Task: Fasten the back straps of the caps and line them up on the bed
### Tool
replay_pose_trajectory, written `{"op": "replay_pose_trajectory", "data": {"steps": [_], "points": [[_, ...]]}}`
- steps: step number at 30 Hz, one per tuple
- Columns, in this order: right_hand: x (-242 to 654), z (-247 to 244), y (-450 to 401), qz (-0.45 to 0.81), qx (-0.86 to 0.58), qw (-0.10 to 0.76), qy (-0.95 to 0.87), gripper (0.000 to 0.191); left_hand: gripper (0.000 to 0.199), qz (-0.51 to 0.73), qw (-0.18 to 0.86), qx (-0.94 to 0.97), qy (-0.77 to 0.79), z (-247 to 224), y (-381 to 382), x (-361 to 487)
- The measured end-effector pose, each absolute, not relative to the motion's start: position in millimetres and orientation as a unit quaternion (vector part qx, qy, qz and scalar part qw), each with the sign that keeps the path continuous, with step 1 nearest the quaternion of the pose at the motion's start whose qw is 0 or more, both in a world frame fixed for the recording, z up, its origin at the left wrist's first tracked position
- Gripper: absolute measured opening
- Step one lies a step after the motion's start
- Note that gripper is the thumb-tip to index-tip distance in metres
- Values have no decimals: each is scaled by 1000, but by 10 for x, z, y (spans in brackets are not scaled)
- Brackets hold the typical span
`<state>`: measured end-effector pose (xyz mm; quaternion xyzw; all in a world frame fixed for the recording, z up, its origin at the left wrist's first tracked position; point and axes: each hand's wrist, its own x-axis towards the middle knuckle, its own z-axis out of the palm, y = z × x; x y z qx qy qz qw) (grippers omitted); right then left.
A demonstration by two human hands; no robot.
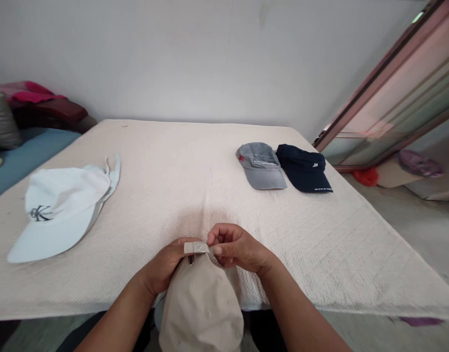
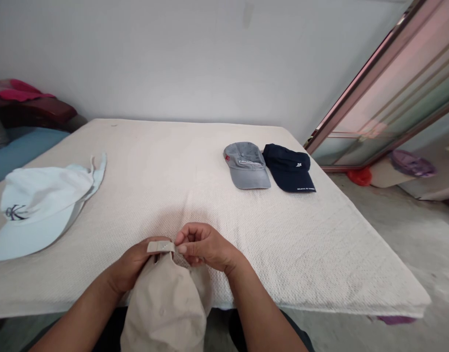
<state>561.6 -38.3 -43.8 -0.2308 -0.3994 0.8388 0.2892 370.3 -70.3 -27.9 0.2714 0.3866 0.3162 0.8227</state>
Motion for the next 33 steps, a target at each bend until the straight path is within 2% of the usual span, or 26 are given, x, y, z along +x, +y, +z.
{"op": "replay_pose_trajectory", "data": {"steps": [4, 11, 33], "points": [[5598, -444, -396, 837, -221, 324, -382, 20, 16, 299, 808, 310, 403, -275, -706, 3725], [5613, -433, -395, 842, -188, 323, -389, 18, 17, 317, 793, 299, 425, -267, -718, 3714], [5598, -405, -396, 821, -232, 283, -438, 25, 16, 319, 814, 284, 394, -296, -714, 3734]]}}
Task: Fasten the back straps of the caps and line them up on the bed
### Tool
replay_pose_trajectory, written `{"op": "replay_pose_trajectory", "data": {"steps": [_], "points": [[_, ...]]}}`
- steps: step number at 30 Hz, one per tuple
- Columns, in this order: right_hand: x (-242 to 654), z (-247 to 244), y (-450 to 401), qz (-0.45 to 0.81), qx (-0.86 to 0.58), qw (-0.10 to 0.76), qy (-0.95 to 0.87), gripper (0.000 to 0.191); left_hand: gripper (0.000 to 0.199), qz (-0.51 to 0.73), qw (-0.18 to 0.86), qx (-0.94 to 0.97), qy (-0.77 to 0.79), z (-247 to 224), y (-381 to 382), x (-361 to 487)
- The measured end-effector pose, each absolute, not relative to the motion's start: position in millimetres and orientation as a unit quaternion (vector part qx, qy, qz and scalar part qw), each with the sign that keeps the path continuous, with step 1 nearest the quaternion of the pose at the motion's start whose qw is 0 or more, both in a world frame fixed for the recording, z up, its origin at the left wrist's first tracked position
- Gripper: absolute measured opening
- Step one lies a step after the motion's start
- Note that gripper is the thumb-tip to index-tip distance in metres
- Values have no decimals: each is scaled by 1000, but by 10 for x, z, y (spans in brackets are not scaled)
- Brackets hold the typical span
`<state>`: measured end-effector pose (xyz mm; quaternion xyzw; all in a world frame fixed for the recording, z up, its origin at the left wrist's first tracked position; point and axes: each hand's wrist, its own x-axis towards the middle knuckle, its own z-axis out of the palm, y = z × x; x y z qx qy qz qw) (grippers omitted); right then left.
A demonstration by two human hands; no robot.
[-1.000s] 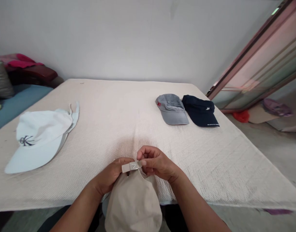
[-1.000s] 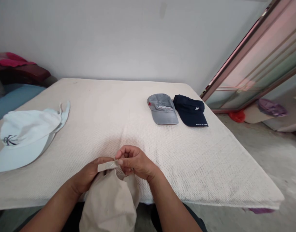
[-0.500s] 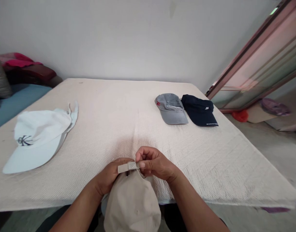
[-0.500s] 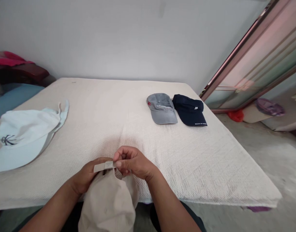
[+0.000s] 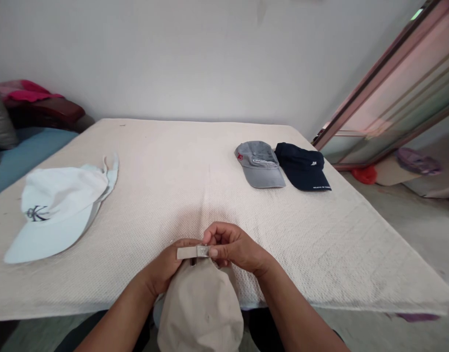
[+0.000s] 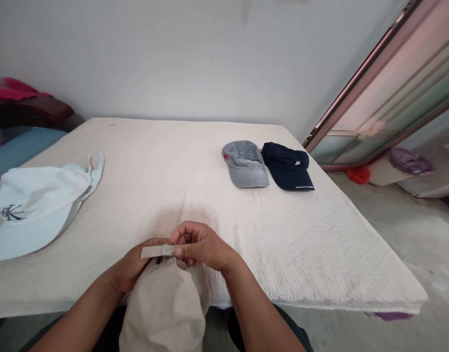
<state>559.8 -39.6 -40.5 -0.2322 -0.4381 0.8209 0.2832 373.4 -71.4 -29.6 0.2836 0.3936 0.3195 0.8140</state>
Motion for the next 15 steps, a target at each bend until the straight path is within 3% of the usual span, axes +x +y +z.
{"op": "replay_pose_trajectory", "data": {"steps": [15], "points": [[5587, -446, -402, 823, -247, 314, -403, 20, 16, 339, 804, 294, 390, -309, -718, 3721]]}}
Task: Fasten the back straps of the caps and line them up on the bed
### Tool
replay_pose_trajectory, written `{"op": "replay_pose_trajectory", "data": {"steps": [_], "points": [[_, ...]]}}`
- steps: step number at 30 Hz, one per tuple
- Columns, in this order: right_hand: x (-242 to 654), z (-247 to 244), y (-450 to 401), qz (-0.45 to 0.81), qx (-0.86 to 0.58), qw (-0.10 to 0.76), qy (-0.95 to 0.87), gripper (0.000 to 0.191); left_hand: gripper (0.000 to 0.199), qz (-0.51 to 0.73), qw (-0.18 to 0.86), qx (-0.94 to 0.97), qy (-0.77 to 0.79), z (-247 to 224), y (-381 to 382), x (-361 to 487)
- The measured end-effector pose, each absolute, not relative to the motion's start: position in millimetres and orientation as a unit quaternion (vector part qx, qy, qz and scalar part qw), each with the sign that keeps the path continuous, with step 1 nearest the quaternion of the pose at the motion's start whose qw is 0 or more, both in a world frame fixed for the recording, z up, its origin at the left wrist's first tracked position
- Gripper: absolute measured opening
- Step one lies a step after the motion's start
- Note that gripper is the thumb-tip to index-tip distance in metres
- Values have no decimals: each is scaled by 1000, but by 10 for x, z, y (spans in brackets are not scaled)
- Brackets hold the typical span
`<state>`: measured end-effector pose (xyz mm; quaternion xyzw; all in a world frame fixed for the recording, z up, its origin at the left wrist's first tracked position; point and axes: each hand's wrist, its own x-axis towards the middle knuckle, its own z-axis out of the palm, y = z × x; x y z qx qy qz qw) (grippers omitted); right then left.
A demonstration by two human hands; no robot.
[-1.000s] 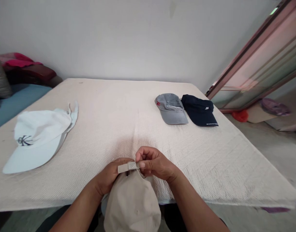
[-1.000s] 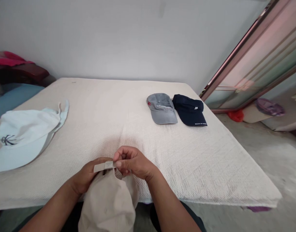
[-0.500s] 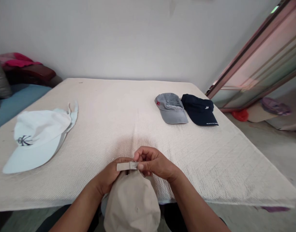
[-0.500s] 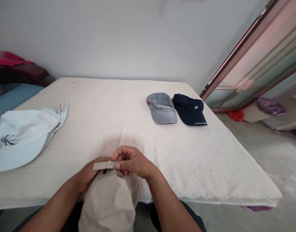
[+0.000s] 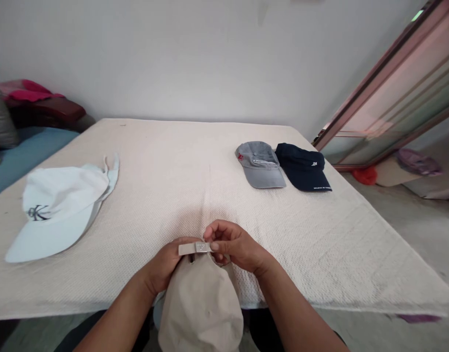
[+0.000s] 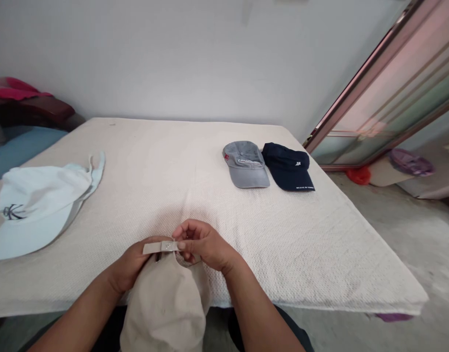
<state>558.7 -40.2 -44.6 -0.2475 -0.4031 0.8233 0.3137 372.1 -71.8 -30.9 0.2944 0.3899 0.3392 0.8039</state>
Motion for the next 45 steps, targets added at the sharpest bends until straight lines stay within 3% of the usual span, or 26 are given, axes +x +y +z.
{"op": "replay_pose_trajectory", "data": {"steps": [8, 16, 21, 45], "points": [[5566, -397, -425, 825, -232, 319, -405, 31, 19, 309, 823, 327, 347, -249, -713, 3734], [5583, -424, -403, 825, -248, 282, -423, 26, 14, 335, 814, 282, 381, -260, -735, 3710], [5586, -430, -396, 816, -262, 274, -436, 26, 32, 309, 859, 218, 344, -259, -725, 3724], [5619, -493, -394, 832, -266, 248, -418, 23, 30, 271, 860, 276, 333, -305, -705, 3668]]}}
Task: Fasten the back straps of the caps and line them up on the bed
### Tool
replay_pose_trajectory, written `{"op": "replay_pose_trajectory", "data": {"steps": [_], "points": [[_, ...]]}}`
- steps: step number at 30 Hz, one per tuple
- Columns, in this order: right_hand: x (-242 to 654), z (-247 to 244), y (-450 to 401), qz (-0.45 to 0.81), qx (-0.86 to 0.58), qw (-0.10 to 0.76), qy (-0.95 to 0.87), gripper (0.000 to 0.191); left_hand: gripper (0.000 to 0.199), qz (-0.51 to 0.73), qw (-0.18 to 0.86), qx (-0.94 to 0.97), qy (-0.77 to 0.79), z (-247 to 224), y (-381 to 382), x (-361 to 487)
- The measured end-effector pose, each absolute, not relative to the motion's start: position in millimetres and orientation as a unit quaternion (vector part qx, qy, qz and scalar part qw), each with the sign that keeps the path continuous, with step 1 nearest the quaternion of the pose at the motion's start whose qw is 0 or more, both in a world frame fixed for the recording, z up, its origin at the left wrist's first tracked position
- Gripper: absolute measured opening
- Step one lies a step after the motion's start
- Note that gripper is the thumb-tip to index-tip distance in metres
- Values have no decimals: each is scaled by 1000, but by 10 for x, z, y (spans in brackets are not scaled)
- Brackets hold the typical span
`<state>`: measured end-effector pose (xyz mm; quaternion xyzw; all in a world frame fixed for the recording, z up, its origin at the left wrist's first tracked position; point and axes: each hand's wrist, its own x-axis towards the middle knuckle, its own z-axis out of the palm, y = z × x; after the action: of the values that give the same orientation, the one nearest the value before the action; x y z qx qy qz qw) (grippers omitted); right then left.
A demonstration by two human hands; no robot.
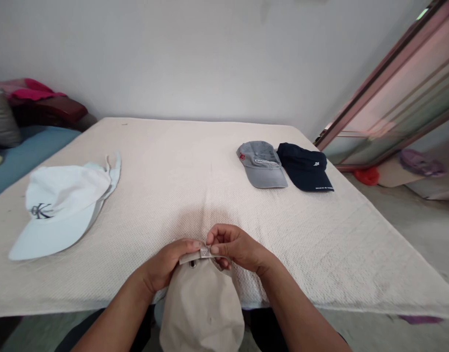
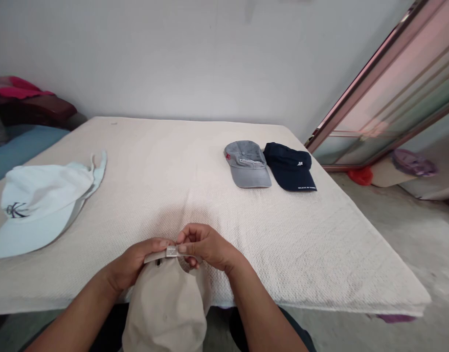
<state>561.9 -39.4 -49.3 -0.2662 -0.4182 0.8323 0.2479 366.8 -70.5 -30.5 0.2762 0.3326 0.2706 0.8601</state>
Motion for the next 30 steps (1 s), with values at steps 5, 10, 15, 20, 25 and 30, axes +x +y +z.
{"op": "replay_pose_trajectory", "data": {"steps": [5, 10, 15, 20, 25, 30], "points": [[5668, -484, -375, 829, -250, 232, -444, 24, 23, 260, 838, 291, 381, -361, -699, 3605], [5677, -491, -372, 822, -256, 227, -456, 23, 27, 248, 846, 310, 355, -389, -710, 3578], [5666, -506, -385, 812, -269, 232, -463, 22, 30, 239, 847, 330, 342, -359, -704, 3579], [5643, -519, -396, 820, -257, 231, -456, 22, 33, 244, 850, 312, 347, -347, -711, 3588], [5647, -528, -390, 821, -253, 235, -455, 22, 36, 264, 859, 273, 343, -405, -725, 3576], [5638, -517, -409, 830, -235, 243, -444, 22, 34, 254, 879, 238, 327, -389, -728, 3635]]}}
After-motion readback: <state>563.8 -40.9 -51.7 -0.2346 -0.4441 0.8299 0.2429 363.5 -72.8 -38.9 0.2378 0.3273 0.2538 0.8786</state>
